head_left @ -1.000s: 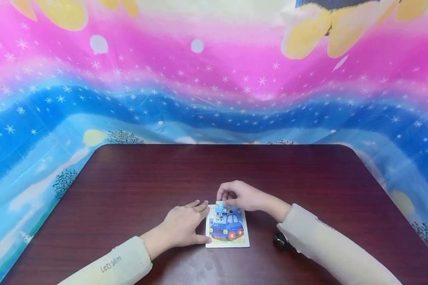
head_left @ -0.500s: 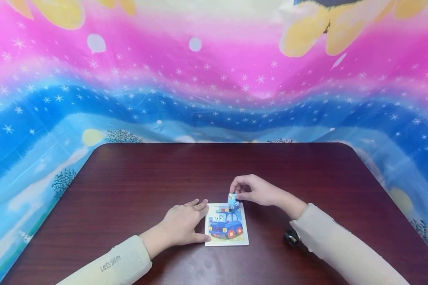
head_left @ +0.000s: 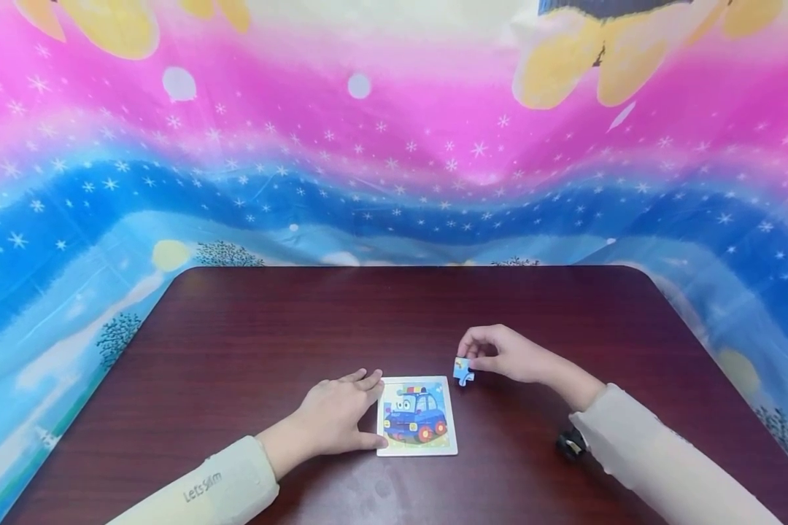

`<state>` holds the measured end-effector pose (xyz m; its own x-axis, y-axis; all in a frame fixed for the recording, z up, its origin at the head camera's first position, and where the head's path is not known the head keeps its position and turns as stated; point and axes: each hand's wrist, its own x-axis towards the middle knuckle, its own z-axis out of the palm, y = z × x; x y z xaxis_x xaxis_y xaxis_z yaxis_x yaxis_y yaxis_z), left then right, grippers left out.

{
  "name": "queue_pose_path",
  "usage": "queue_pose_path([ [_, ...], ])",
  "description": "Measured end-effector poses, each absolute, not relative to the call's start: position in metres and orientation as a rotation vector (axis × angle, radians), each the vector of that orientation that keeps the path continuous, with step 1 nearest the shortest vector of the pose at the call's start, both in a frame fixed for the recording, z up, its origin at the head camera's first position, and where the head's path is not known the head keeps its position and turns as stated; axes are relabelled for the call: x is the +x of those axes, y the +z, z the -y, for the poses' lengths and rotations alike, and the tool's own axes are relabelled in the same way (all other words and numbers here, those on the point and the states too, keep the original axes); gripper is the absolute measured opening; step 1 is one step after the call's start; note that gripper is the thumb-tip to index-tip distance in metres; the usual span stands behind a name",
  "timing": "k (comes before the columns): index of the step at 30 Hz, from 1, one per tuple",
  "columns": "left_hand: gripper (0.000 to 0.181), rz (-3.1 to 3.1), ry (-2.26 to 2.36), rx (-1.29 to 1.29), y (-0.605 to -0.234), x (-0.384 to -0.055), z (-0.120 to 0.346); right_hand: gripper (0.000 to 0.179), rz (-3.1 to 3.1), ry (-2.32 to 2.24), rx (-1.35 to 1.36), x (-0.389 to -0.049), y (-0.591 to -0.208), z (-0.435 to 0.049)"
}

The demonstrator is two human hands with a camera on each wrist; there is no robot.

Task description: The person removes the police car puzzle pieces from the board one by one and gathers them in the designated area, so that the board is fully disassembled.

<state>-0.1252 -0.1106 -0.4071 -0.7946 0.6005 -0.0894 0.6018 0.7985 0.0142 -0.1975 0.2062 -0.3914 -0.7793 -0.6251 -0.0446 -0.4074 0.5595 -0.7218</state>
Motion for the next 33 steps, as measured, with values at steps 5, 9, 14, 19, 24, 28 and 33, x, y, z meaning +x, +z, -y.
queue_pose_path([
  [5, 0.086, -2.906, -0.042, 0.979, -0.407, -0.126, 0.111, 0.013, -2.504, -1.041, -0.833, -0.196, -0.392, -0.219],
  [9, 0.086, -2.909, -0.049, 0.982, -0.407, -0.127, 0.111, 0.013, -2.493, -1.034, -0.814, -0.196, -0.393, -0.223],
  [14, 0.086, -2.895, -0.037, 0.973, -0.406, -0.127, 0.111, 0.012, -2.461, -1.018, -0.796, -0.197, -0.396, -0.225],
  [19, 0.086, -2.887, -0.027, 0.96, -0.405, -0.125, 0.111, 0.013, -2.444, -0.994, -0.802, -0.199, -0.4, -0.225],
  [24, 0.086, -2.889, -0.02, 0.959, -0.406, -0.125, 0.111, 0.014, -2.453, -0.974, -0.806, -0.201, -0.404, -0.225],
  [28, 0.086, -2.889, -0.018, 0.954, -0.407, -0.125, 0.111, 0.014, -2.475, -0.963, -0.811, -0.204, -0.407, -0.228],
  [33, 0.087, -2.886, -0.023, 0.949, -0.408, -0.126, 0.111, 0.012, -2.501, -0.969, -0.816, -0.208, -0.41, -0.231],
])
